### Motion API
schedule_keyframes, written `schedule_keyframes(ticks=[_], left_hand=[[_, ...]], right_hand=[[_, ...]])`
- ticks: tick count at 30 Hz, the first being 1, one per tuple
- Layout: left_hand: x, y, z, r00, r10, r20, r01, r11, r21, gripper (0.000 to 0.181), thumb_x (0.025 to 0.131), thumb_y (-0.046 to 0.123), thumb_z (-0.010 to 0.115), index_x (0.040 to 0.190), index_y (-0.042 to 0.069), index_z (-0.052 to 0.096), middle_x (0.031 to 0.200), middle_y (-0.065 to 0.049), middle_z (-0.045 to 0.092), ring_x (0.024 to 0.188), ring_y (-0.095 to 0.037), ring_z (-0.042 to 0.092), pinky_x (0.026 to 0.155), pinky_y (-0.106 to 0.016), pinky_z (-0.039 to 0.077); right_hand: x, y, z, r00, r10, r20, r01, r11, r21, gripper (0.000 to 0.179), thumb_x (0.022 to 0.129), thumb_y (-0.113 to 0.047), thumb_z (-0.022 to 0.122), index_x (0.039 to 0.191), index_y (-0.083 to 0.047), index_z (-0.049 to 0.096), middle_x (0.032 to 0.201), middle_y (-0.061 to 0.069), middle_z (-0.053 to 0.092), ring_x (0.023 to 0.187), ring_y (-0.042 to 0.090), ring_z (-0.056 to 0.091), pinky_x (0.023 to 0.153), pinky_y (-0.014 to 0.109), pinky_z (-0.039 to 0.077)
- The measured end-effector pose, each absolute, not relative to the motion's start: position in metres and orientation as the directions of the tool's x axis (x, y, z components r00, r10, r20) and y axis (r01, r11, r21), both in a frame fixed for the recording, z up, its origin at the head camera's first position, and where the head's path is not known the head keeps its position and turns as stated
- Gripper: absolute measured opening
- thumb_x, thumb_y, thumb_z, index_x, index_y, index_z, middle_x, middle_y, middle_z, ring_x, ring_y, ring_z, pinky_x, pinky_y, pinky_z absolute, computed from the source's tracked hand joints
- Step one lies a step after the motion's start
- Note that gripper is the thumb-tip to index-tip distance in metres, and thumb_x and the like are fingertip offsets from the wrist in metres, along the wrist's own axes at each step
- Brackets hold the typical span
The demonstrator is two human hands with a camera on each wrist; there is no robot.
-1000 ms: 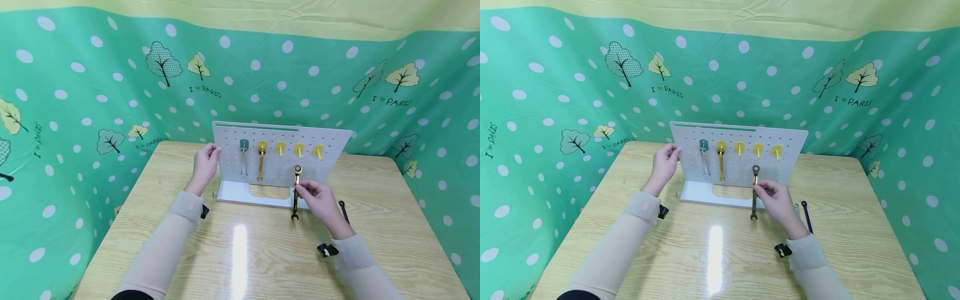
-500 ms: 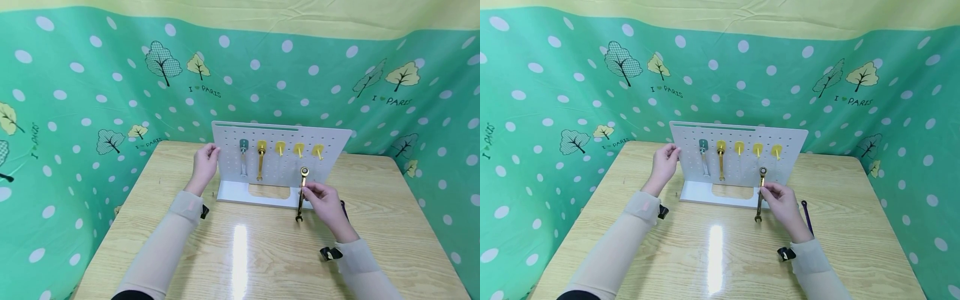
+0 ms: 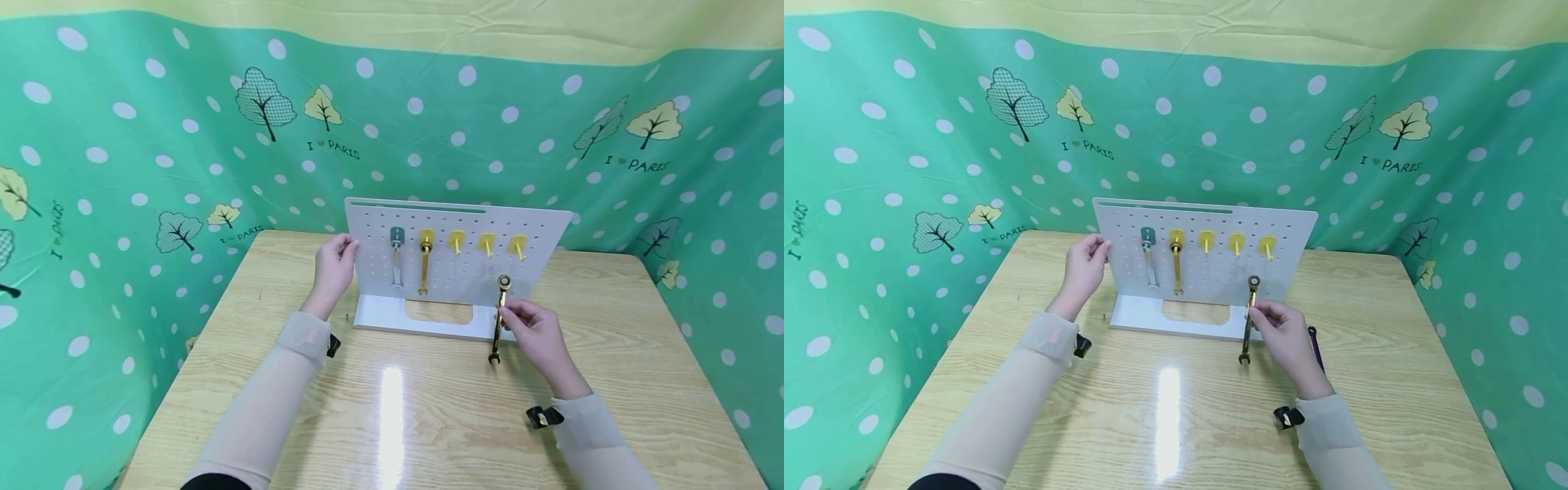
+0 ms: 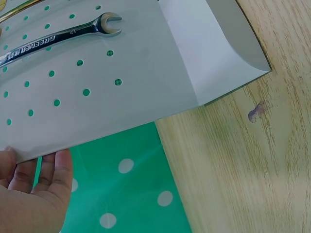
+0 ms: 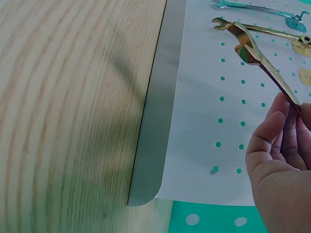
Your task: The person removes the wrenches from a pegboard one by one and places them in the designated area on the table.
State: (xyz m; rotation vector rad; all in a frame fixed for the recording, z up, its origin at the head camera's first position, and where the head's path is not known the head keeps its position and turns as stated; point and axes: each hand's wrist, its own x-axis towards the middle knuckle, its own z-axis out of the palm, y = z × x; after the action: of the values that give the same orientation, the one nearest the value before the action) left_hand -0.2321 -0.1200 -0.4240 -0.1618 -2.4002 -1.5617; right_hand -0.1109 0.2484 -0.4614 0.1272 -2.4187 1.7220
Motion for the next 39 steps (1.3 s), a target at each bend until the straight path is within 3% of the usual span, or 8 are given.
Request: schedule_keyframes(ticks=[8,19,28,39], left_hand=[[-0.230,-0.120,-0.422,-0.962,-0.050,0.267,0.224,0.411,0.884,0.020,0.107,0.013,0.055,0.105,-0.003,0.066,0.094,-0.015,0.071,0.078,-0.032,0.064,0.060,-0.028,0.050],[-0.230,-0.120,-0.421,-0.964,-0.055,0.262,0.219,0.398,0.891,0.019,0.107,0.012,0.055,0.106,-0.003,0.066,0.097,-0.016,0.071,0.082,-0.026,0.067,0.070,-0.033,0.057],[-0.230,-0.120,-0.421,-0.963,-0.059,0.262,0.217,0.405,0.888,0.019,0.107,0.012,0.055,0.106,-0.003,0.066,0.094,-0.016,0.071,0.079,-0.032,0.065,0.062,-0.028,0.052],[-0.231,-0.119,-0.421,-0.960,-0.059,0.275,0.228,0.409,0.884,0.019,0.106,0.011,0.056,0.104,-0.005,0.066,0.094,-0.017,0.071,0.080,-0.031,0.066,0.065,-0.029,0.054]], right_hand=[[-0.110,0.253,-0.468,-0.978,0.031,0.204,-0.186,0.300,-0.936,0.020,0.101,-0.006,0.066,0.106,0.013,0.069,0.092,0.023,0.071,0.076,0.013,0.066,0.070,0.022,0.056],[-0.105,0.262,-0.472,-0.981,0.086,0.176,-0.143,0.296,-0.944,0.020,0.099,-0.005,0.068,0.108,0.013,0.070,0.092,0.022,0.072,0.075,0.013,0.067,0.068,0.023,0.057],[-0.102,0.270,-0.475,-0.977,0.110,0.185,-0.144,0.300,-0.943,0.020,0.099,-0.004,0.068,0.107,0.014,0.070,0.091,0.020,0.073,0.075,0.013,0.067,0.067,0.023,0.056],[-0.099,0.277,-0.477,-0.982,0.115,0.150,-0.107,0.315,-0.943,0.022,0.100,-0.006,0.067,0.111,0.013,0.069,0.096,0.023,0.072,0.077,0.012,0.067,0.069,0.025,0.057]])
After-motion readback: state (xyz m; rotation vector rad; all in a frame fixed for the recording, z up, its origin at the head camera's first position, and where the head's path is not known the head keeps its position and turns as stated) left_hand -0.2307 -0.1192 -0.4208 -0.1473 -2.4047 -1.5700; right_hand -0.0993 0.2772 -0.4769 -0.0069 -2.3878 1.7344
